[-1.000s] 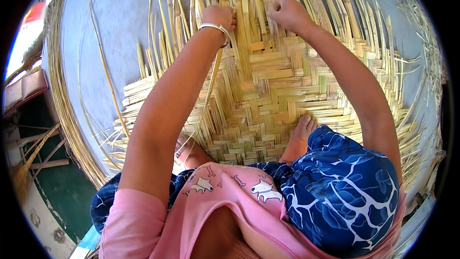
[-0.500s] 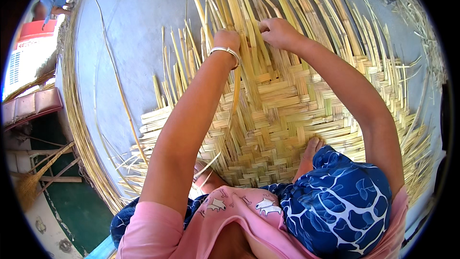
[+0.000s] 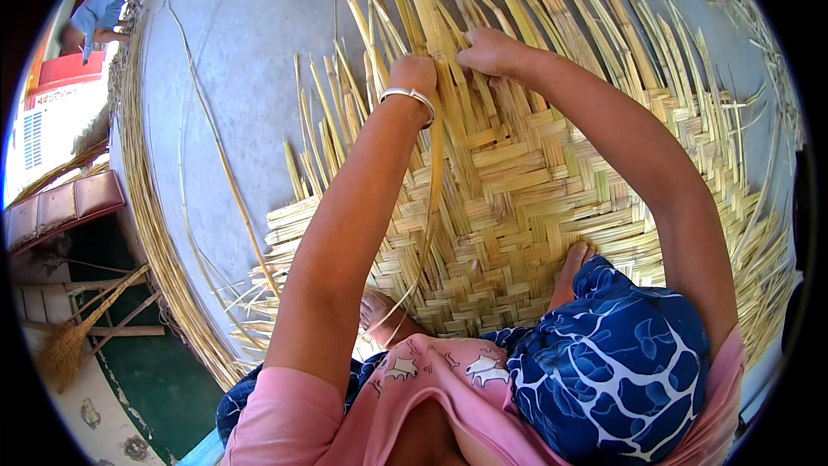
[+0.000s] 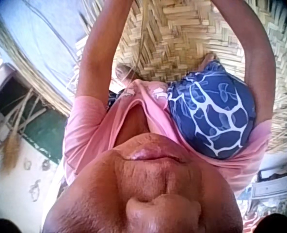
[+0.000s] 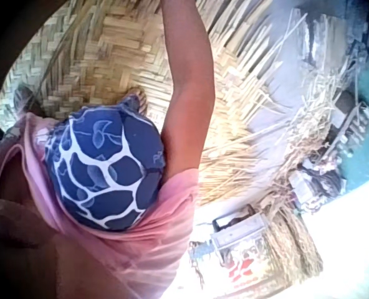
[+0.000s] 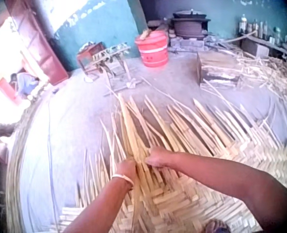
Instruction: The person weaves a large flat basket using dried palm leaves. They sit on the floor and interlace the leaves by hand, gradually expanding the woven pattern.
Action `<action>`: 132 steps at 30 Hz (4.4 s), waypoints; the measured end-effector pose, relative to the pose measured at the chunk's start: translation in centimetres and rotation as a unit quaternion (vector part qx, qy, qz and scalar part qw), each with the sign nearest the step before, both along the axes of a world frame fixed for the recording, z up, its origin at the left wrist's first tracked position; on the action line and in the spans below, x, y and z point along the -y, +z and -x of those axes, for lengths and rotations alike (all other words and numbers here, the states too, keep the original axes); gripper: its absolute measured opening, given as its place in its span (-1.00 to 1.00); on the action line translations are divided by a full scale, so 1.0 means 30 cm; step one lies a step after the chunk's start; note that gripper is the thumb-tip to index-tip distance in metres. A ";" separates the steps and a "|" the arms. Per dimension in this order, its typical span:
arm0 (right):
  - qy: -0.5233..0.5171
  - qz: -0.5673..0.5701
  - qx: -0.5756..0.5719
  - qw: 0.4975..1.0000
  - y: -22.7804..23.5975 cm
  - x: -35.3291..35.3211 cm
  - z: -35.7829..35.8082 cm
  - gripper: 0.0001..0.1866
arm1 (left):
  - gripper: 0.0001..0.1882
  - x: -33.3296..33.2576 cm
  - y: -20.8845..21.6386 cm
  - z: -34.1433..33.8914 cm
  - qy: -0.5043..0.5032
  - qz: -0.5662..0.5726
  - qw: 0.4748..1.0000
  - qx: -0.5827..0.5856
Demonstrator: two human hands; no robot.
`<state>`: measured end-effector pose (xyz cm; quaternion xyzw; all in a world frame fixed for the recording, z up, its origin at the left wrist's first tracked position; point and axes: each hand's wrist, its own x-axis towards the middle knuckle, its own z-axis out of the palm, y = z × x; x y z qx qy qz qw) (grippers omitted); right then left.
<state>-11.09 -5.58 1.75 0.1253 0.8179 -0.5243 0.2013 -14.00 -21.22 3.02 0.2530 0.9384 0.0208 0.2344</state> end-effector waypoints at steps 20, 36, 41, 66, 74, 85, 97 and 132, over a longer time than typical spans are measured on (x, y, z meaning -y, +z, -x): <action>-0.034 0.265 -0.023 0.963 -0.038 -0.069 -0.072 -0.78 | -0.77 0.118 -0.307 0.069 0.130 -0.406 0.888 0.173; -0.048 0.482 -0.021 0.875 0.056 -0.031 0.004 -0.76 | -0.69 0.060 0.053 -0.165 0.352 -0.598 0.624 0.359; -0.064 0.275 -0.081 0.956 0.130 -0.066 -0.027 -0.63 | -0.68 0.062 0.078 -0.126 0.257 -0.480 0.772 0.328; -0.425 0.556 0.000 0.715 -0.123 -0.272 -0.490 -0.72 | -0.68 0.218 0.047 -0.107 0.121 -0.111 0.950 0.267; -0.403 0.542 -0.005 0.737 -0.099 -0.328 -0.496 -0.72 | -0.65 0.239 0.012 -0.087 0.147 -0.119 0.924 0.332; -0.356 0.518 -0.035 0.777 -0.128 -0.317 -0.511 -0.76 | -0.63 0.206 0.044 -0.057 0.068 -0.041 0.939 0.335; -0.499 0.460 -0.138 0.722 -0.061 -0.440 -0.503 -0.86 | -0.70 0.217 0.000 -0.041 0.046 -0.039 0.946 0.319; -0.376 0.508 -0.118 0.766 -0.096 -0.504 -0.620 -0.80 | -0.61 -0.094 0.042 -0.267 -0.187 -0.254 0.944 -0.102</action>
